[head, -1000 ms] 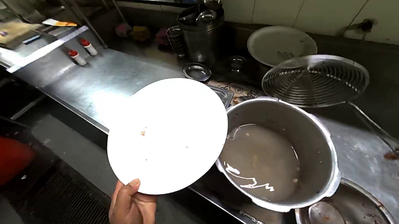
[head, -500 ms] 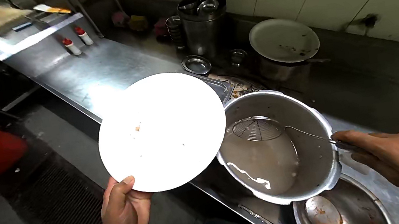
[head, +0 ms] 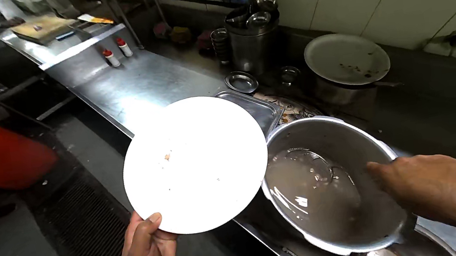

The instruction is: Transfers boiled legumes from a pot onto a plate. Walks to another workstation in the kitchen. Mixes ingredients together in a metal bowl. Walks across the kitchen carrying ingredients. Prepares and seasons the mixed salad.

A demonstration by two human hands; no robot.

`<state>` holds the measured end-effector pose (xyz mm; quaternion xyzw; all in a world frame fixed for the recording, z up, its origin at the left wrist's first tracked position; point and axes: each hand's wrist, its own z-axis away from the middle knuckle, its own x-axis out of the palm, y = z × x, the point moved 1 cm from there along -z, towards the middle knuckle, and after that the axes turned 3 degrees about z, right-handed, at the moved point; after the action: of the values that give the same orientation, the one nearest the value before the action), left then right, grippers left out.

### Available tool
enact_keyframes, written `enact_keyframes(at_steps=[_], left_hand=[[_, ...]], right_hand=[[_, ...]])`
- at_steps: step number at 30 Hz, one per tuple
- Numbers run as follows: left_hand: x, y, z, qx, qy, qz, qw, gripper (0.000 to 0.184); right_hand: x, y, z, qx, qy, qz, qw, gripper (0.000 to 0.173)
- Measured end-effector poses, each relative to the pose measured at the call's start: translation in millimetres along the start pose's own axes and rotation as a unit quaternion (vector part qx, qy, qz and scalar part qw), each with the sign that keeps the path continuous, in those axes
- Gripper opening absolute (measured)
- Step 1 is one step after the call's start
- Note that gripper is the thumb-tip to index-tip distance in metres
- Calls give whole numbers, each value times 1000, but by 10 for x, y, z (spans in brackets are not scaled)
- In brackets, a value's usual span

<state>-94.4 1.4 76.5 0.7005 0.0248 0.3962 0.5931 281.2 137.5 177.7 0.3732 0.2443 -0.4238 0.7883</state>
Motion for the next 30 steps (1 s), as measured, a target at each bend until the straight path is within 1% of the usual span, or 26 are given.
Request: enact_keyframes(at_steps=[4,6,9,13,18,25,27,30], left_hand=[[-62,41,44,12,8,-4,1000,39],[-85,40,59,14,4,1,1000,40],[-70,31,71,15,2,6,1000,39],[-2,2,83,10,0,9,1000,42],[99,-37,92,10,-9,16,1000,40],[237,-104,108,4,-15,31,999,38],[300,-119,102,3,-18,36,999,36],[406,-141,105,-5,-22,36,999,35]], right_hand=[[81,64,-191,-94,-51,-63,992,37],[105,54,-212,-139,-67,-97,983,38],[156,63,-179,-173,-79,-135,972,38],[268,189,-8,-185,-67,-171,965,40],[606,490,324,-223,9,-238,945,44],[1064,702,929,-196,82,-367,906,46],[1174,725,1023,-184,100,-393,896,46],[1314,680,1034,-181,98,-431,879,47]])
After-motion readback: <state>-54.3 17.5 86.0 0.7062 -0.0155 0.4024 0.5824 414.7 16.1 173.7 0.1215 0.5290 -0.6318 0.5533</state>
